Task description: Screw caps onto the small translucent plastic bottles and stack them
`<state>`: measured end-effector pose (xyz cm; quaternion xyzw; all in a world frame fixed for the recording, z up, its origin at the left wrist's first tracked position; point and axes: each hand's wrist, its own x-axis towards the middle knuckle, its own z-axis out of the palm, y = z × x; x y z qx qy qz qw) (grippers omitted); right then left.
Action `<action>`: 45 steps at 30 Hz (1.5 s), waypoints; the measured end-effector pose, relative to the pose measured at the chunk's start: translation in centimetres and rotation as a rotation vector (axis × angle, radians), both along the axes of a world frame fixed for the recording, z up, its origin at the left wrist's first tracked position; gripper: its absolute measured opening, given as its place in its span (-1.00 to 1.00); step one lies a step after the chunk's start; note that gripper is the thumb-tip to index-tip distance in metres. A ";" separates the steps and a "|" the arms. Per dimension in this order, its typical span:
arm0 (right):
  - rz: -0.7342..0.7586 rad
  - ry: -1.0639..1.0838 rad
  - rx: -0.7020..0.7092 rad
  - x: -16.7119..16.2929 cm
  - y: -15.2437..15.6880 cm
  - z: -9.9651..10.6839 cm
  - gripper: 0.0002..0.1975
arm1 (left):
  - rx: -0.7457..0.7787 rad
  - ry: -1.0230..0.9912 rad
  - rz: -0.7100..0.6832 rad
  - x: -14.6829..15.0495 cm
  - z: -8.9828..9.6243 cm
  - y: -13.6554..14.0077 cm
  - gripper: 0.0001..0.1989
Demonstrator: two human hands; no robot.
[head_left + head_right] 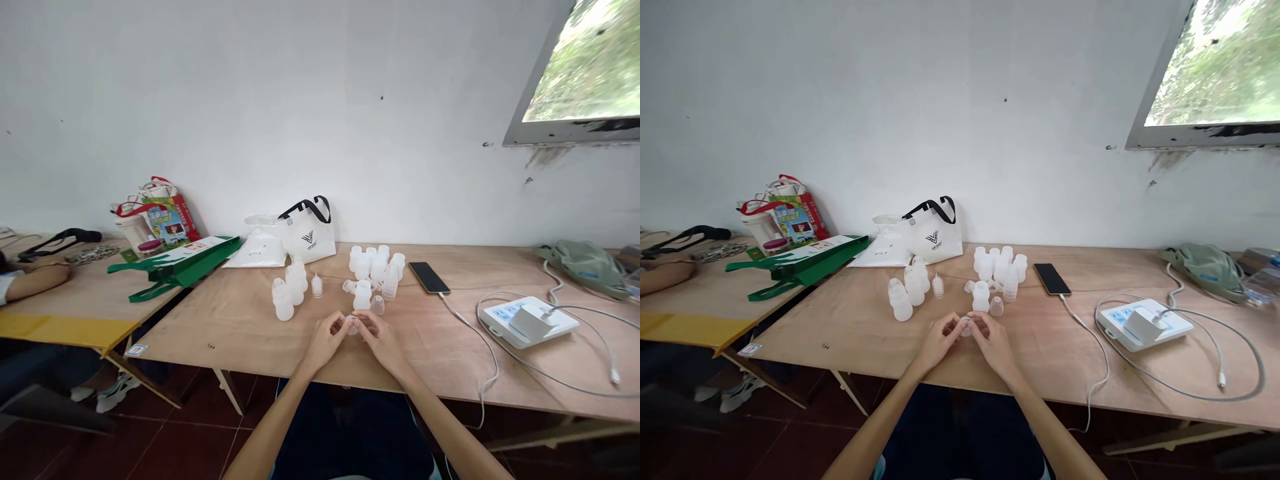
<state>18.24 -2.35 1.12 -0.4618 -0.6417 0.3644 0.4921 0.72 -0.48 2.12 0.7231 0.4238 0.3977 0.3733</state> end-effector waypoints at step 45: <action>-0.028 -0.188 0.041 0.1 0.2 -0.3 -0.94 | 0.177 0.284 -0.075 0.0 -1.1 -0.4 -0.80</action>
